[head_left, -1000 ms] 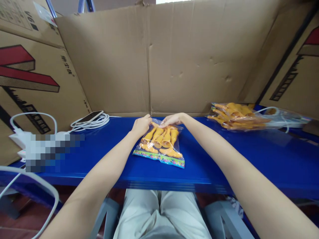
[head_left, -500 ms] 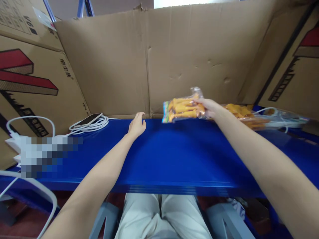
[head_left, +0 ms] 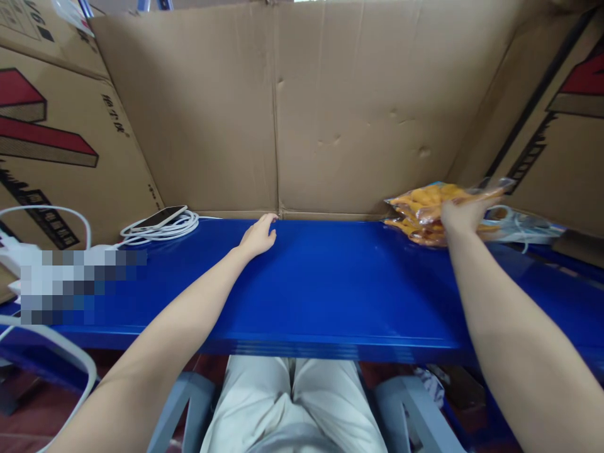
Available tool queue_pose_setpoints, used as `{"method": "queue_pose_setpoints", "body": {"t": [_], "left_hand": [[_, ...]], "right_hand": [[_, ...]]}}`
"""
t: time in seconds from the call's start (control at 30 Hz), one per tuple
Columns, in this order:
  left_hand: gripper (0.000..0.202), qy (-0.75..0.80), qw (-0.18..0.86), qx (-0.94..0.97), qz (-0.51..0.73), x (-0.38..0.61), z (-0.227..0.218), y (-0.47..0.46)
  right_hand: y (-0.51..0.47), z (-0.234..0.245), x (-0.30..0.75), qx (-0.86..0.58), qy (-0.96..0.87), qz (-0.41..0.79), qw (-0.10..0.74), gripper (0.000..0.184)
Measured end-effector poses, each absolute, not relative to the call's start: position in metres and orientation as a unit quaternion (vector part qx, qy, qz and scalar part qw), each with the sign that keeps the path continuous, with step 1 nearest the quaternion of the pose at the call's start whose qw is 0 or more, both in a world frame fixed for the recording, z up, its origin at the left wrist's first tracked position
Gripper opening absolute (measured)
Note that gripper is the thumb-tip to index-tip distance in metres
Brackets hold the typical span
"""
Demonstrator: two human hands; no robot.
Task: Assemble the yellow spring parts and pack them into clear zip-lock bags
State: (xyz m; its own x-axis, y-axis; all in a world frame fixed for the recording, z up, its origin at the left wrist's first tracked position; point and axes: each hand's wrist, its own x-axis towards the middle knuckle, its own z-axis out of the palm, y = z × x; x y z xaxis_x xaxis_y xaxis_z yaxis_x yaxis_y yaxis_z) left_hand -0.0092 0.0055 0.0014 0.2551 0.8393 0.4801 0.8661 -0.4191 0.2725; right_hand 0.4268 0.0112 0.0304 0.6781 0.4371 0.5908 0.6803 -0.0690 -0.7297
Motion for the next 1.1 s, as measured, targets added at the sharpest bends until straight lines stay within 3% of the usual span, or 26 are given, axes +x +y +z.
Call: {"method": "queue_pose_setpoints", "body": {"t": [0.1, 0.2, 0.3, 0.43, 0.63, 0.93, 1.1], "left_hand": [[0.041, -0.531, 0.020, -0.798, -0.285, -0.009, 0.001, 0.005], [0.041, -0.524, 0.017, -0.802, -0.285, -0.008, 0.000, 0.005], [0.041, -0.511, 0.014, -0.810, -0.288, -0.008, 0.000, 0.005], [0.042, -0.504, 0.014, -0.814, -0.289, -0.007, -0.001, 0.005], [0.041, -0.502, 0.011, -0.818, -0.280, -0.008, -0.001, 0.007], [0.034, -0.506, -0.016, -0.839, -0.200, -0.004, -0.003, 0.008], [0.034, -0.482, 0.018, -0.865, -0.140, -0.001, -0.004, 0.005]], "right_hand": [[0.010, 0.036, 0.417, -0.769, -0.302, -0.077, 0.557, 0.096], [0.006, 0.040, 0.409, -0.801, -0.278, -0.123, 0.517, 0.100], [0.003, 0.033, 0.411, -0.765, -0.327, -0.172, 0.527, 0.084], [0.005, 0.021, 0.426, -0.756, -0.305, -0.093, 0.571, 0.047], [0.005, 0.022, 0.435, -0.802, -0.320, -0.064, 0.501, 0.048], [-0.018, 0.044, 0.392, -0.696, -0.464, -0.278, 0.472, 0.045], [-0.015, 0.038, 0.357, -0.629, -0.590, -0.295, 0.411, 0.035]]}}
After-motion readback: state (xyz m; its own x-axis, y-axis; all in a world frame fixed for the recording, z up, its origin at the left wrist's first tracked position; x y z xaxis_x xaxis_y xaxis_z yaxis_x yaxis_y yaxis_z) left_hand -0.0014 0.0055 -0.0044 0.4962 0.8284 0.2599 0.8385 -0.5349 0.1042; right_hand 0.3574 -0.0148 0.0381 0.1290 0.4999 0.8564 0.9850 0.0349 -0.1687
